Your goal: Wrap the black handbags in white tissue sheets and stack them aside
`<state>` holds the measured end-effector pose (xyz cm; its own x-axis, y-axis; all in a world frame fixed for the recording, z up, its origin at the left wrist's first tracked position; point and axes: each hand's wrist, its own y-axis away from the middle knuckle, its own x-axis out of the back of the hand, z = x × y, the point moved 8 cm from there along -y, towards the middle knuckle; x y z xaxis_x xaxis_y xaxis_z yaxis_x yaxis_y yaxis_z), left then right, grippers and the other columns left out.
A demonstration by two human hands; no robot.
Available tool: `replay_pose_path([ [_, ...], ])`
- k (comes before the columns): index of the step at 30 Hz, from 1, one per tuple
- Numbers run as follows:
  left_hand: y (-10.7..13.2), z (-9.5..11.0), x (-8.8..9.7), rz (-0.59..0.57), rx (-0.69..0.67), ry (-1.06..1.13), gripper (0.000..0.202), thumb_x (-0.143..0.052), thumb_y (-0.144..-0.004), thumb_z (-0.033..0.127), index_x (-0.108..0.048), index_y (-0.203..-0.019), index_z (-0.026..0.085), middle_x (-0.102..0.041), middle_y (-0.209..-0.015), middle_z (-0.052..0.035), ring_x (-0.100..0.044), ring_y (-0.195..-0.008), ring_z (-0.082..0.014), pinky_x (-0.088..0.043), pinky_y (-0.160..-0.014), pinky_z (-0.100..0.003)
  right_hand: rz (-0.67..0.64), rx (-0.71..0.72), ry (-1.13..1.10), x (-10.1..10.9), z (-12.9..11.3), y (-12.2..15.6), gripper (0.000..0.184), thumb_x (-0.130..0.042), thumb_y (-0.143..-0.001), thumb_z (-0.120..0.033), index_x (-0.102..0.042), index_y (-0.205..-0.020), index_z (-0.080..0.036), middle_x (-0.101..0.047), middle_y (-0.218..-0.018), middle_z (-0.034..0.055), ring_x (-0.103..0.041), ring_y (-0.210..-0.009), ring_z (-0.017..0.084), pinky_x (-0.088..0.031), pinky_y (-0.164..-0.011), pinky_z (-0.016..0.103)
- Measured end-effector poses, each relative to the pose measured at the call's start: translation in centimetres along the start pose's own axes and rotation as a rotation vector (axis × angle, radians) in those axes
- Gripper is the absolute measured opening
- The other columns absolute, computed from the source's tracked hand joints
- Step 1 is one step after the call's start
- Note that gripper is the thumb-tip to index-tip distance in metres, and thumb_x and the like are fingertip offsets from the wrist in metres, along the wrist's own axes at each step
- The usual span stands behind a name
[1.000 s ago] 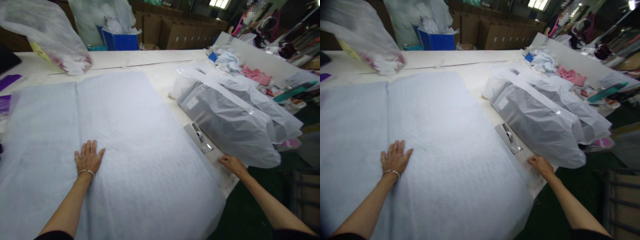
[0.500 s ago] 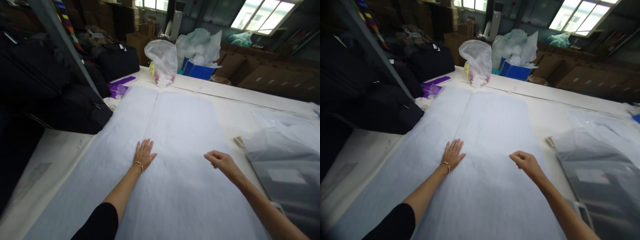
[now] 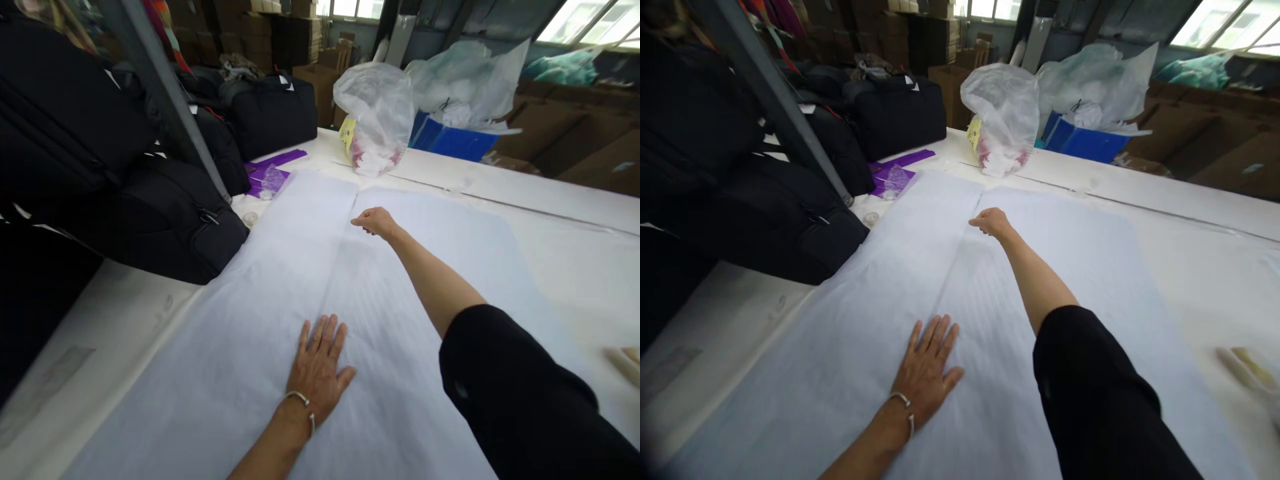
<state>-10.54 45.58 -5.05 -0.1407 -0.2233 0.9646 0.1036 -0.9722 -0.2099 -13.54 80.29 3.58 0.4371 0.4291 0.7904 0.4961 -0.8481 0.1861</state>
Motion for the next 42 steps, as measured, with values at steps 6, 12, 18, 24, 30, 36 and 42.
replay_pose_path([
  [6,0.0,0.0,-0.1,-0.035,0.009,0.015,0.071,-0.039,-0.096,0.056,-0.02,-0.155,0.023,-0.026,-0.161,-0.0049,-0.019,-0.149,-0.0256,-0.026,-0.119,-0.056,-0.121,-0.177,0.302,-3.1,5.8,-3.4,0.039,-0.081,-0.067,-0.05,-0.063,-0.067,-0.015,-0.059,-0.058,0.0082,-0.064,-0.069,0.025,-0.052,-0.065,0.035],
  [12,-0.1,0.0,0.1,-0.033,0.011,0.02,0.069,-0.041,-0.096,0.055,-0.023,-0.154,0.023,-0.028,-0.16,-0.0056,-0.02,-0.148,-0.0261,-0.026,-0.118,-0.057,0.038,-0.161,0.532,-1.5,6.1,-4.4,0.08,-0.08,-0.059,-0.065,-0.061,-0.113,-0.011,-0.064,-0.107,0.0212,-0.06,-0.104,0.037,-0.051,-0.086,0.05],
  [18,-0.2,0.1,0.2,-0.033,0.001,0.008,0.069,-0.042,-0.095,0.054,-0.023,-0.154,0.022,-0.03,-0.159,-0.0054,-0.02,-0.148,-0.0255,-0.027,-0.118,-0.056,0.125,-0.115,0.481,-2.0,8.0,-3.3,0.117,-0.067,-0.058,-0.083,-0.036,-0.146,-0.012,-0.03,-0.152,0.0243,-0.024,-0.139,0.047,-0.025,-0.109,0.066],
  [24,0.0,0.0,0.1,-0.035,0.008,0.005,0.07,-0.045,-0.095,0.052,-0.021,-0.154,0.023,-0.028,-0.16,-0.0055,-0.019,-0.149,-0.0258,-0.026,-0.119,-0.056,0.19,-0.009,0.192,-1.8,11.0,-2.3,0.104,-0.039,-0.079,-0.084,-0.022,-0.153,-0.014,-0.018,-0.16,0.0158,-0.009,-0.147,0.036,-0.006,-0.12,0.055],
  [30,-0.1,0.0,-0.1,-0.035,-0.005,0.015,0.071,-0.045,-0.094,0.053,-0.022,-0.154,0.023,-0.029,-0.16,-0.0061,-0.02,-0.148,-0.026,-0.026,-0.119,-0.057,0.405,0.173,-0.064,5.0,6.1,-3.8,0.089,0.009,-0.091,-0.069,-0.011,-0.155,-0.011,-0.015,-0.16,0.0158,-0.015,-0.148,0.027,-0.019,-0.118,0.047],
  [36,-0.2,0.1,0.0,-0.054,-0.001,-0.008,0.07,-0.047,-0.094,0.05,-0.023,-0.154,0.022,-0.027,-0.16,-0.0077,-0.023,-0.147,-0.0284,-0.028,-0.117,-0.059,0.426,0.339,0.319,-1.9,-0.2,-2.4,0.079,-0.012,-0.095,-0.07,-0.022,-0.154,-0.017,-0.017,-0.16,0.0127,-0.004,-0.148,0.033,-0.004,-0.116,0.061],
  [42,0.0,0.0,0.0,-0.068,0.004,0.017,0.072,-0.042,-0.095,0.055,-0.019,-0.155,0.023,-0.023,-0.162,-0.0056,-0.019,-0.149,-0.0276,-0.024,-0.118,-0.058,0.177,0.192,0.218,-7.3,4.0,-1.9,0.079,-0.021,-0.095,-0.069,-0.027,-0.152,-0.016,-0.019,-0.16,0.0142,-0.008,-0.148,0.031,-0.006,-0.118,0.058],
])
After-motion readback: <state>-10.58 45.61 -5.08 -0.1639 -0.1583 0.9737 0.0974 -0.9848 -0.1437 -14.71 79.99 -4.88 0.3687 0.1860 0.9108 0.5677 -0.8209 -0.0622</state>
